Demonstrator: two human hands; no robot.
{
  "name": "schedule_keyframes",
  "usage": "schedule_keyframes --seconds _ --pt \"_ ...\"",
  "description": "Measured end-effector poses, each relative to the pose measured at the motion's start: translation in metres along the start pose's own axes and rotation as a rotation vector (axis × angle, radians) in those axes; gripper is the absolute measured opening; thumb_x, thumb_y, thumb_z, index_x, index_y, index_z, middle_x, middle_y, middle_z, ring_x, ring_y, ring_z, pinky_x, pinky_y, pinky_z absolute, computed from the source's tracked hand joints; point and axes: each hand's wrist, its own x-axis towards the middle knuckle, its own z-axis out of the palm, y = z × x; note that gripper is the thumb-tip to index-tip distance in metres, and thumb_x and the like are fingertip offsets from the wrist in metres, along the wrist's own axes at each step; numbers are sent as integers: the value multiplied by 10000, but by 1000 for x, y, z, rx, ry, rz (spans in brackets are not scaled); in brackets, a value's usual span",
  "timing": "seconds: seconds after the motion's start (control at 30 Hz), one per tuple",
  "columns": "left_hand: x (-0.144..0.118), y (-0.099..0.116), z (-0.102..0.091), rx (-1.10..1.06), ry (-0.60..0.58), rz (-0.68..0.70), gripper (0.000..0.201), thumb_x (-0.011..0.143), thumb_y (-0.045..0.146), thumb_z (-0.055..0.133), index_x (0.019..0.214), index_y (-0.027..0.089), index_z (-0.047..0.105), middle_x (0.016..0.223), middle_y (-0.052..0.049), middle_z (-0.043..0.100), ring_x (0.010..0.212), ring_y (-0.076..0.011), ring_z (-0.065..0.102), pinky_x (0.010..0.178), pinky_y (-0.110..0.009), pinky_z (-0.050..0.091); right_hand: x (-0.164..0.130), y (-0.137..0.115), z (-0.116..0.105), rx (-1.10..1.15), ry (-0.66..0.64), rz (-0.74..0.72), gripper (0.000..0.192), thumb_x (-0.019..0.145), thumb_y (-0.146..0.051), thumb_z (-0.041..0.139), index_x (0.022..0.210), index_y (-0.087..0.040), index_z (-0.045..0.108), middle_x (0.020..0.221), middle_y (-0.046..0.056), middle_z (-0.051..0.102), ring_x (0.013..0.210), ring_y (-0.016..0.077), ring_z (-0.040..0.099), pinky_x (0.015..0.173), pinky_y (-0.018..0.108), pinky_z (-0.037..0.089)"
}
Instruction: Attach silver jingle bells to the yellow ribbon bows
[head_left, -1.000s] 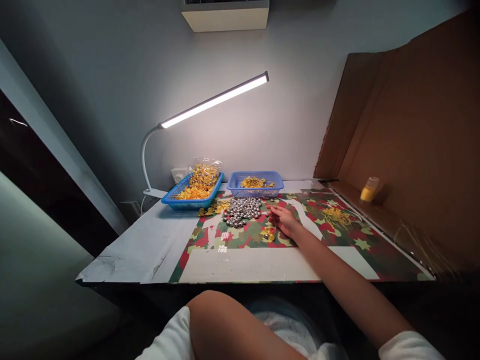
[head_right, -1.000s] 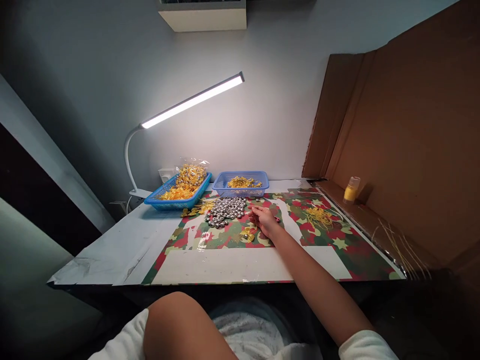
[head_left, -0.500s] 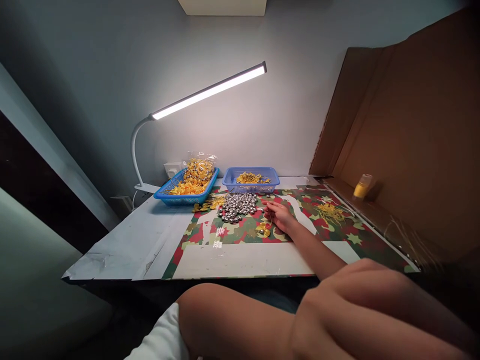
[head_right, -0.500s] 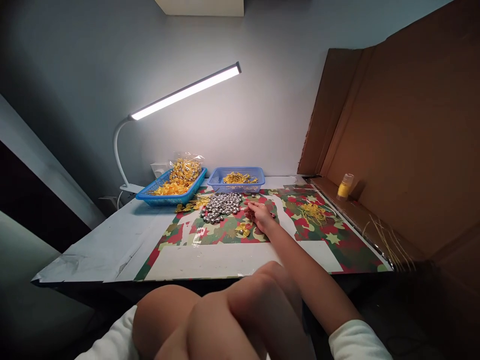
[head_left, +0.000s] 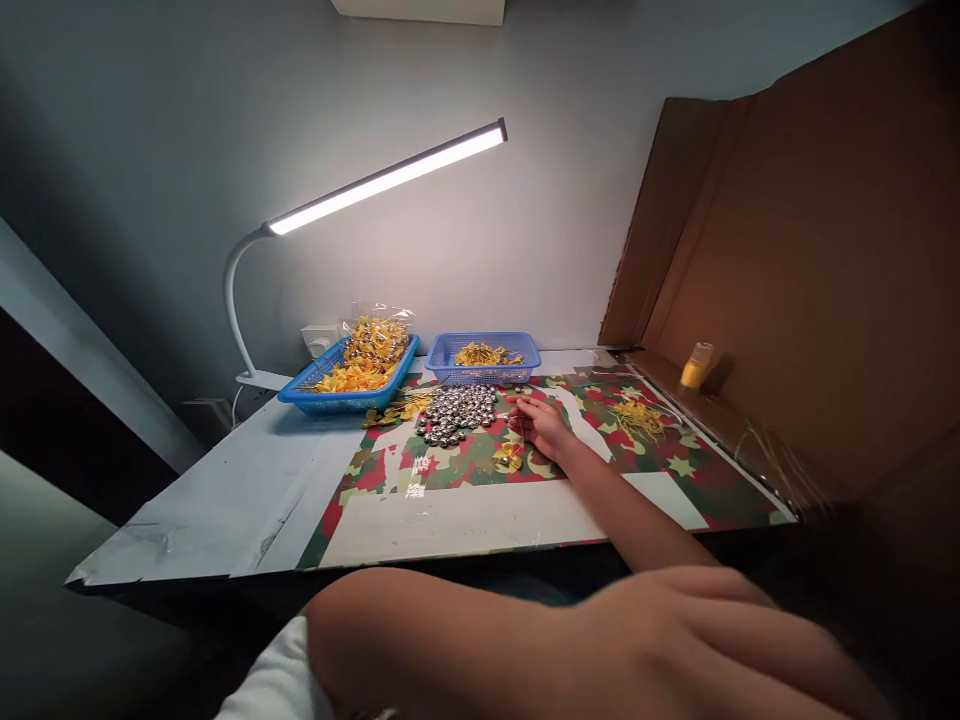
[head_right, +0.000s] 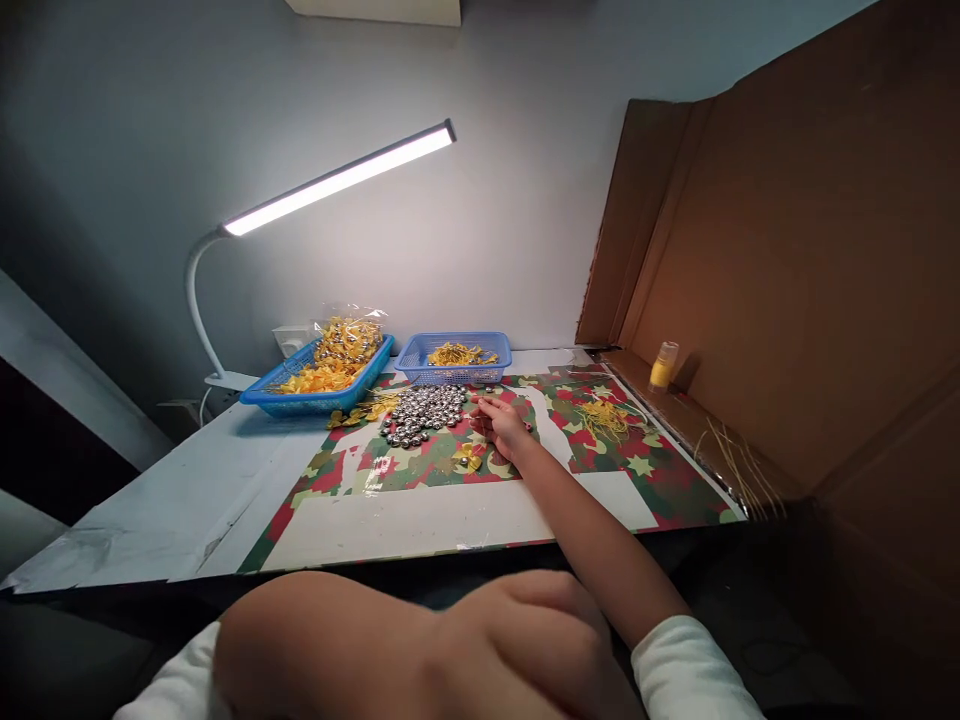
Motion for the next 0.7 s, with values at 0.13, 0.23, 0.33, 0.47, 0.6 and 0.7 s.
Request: schedule_keyframes --seconds 0.13,0.23,0.33,0.47,0.6,0.7 --pt "-30 -67 6 -137 371 -123 239 785 308 515 559 242 556 600 -26 634 617 -142 556 711 -279 471 -1 -5 4 40 -70 -82 42 806 -190 623 830 -180 656 598 -34 623 525 68 582 602 202 500" --pt "-72 -134 15 -98 640 -685 286 777 261 493 500 203 455 508 -8 520 528 -130 456 578 -272 407 -1 -8 8 23 -113 -142 109 760 -253 670 843 -183 663 612 -37 626 550 69 578 615 198 489" --pt "-109 -181 15 -210 567 -1032 147 695 280 589 607 172 541 586 0 562 568 -128 478 569 -250 394 -3 -10 14 -63 -127 -196 199 703 -324 711 843 -187 672 635 -33 632 591 79 587 618 201 474" --pt "-128 -202 13 -420 339 -982 300 676 376 656 866 143 668 821 -48 679 683 -153 561 627 -246 435 -5 -13 20 -196 -127 -297 245 678 -385 709 824 -190 681 638 -30 631 617 85 581 617 206 458" --pt "-127 -202 20 -352 251 -839 231 746 372 616 791 170 717 792 -39 707 700 -156 578 649 -238 422 -3 -14 23 -267 -147 -331 266 675 -416 695 823 -195 675 636 -27 626 640 95 579 618 212 446" --pt "-127 -202 24 -304 236 -803 203 761 340 618 751 178 739 744 -34 713 683 -154 583 651 -231 418 1 -15 26 -276 -164 -331 291 660 -430 698 827 -194 667 634 -29 614 633 96 566 619 218 442"
